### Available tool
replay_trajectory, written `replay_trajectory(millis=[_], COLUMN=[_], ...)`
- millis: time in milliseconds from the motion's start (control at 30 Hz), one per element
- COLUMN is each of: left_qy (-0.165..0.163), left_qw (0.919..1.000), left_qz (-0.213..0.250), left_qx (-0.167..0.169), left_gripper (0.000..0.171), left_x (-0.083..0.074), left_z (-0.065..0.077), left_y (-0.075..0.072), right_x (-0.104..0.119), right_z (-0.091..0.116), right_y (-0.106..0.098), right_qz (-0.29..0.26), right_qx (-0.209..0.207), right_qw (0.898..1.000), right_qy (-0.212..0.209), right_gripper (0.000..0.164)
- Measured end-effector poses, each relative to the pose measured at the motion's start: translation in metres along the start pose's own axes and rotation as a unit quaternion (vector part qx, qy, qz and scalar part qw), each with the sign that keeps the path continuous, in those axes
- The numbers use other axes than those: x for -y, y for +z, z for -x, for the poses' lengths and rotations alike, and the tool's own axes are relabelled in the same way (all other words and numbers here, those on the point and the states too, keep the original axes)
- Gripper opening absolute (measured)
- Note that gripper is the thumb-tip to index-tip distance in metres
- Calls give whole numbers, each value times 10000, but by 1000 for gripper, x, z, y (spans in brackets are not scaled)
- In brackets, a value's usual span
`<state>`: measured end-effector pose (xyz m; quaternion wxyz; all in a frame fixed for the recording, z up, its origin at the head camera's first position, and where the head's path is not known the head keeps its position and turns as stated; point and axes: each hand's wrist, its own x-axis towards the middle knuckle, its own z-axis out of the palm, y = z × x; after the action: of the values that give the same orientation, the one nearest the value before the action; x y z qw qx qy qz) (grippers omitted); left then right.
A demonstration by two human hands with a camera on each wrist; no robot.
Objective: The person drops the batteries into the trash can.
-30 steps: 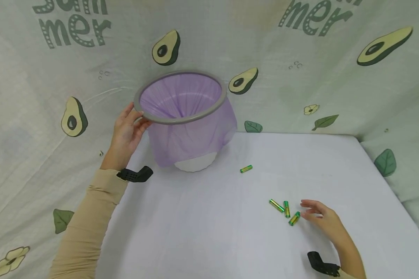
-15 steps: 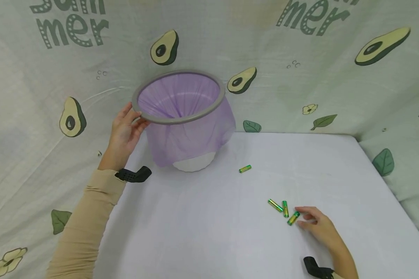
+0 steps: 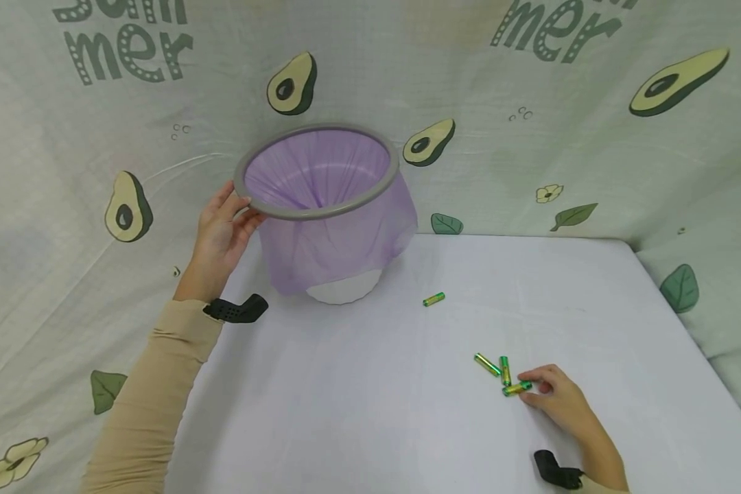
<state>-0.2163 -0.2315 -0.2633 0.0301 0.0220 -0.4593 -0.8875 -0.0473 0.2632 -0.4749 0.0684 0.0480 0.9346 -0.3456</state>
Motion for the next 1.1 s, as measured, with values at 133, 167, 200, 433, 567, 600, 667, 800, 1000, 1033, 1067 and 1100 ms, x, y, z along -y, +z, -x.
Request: replay_trajectory(millis=[133,167,200,433,567,600,667,800,1000,1033,1067,1100], left_qy=[-5,-4,-3,3,7,11,20,33,30,25,22,13], left_qw=[10000,10000,10000,10000,10000,10000,10000,10000,10000,10000,10000,10000], left_qz=[-12,-3,-4,-27,-30,-35,-44,-35,-19,-18,-14,-4], left_qx=[-14,-5,-1,12,24,29,31,28,14,8,8,3], left_gripper=[73,73,73,73,73,73,73,73,73,73,74,74], left_x=[0,0,0,0,0,0,0,0,-1,-1,-1,-1], left_z=[0,0,1,1,1,1,1,1,1,1,1,1], left_y=[0,0,0,1,1,1,1,1,1,1,1,1], right_x=[2,2,2,0,-1,-1,-2,-1,2,2,2,2], right_z=[-1,-1,0,1,2,2,2,2,2,2,2,2], right_y=[0,-1,-1,-1,0,1,1,2,4,4,4,4], right_qz=[84,90,86,125,155,168,149,198,215,194,177,182], right_qx=[66,70,77,57,2,-26,-48,-122,-187,-188,-196,-195], right_qw=[9998,9997,9996,9995,9996,9995,9996,9995,9994,9995,9995,9995], right_qy=[180,230,261,267,250,256,233,208,189,185,185,187], right_gripper=[28,28,28,28,28,29,30,28,27,28,28,28])
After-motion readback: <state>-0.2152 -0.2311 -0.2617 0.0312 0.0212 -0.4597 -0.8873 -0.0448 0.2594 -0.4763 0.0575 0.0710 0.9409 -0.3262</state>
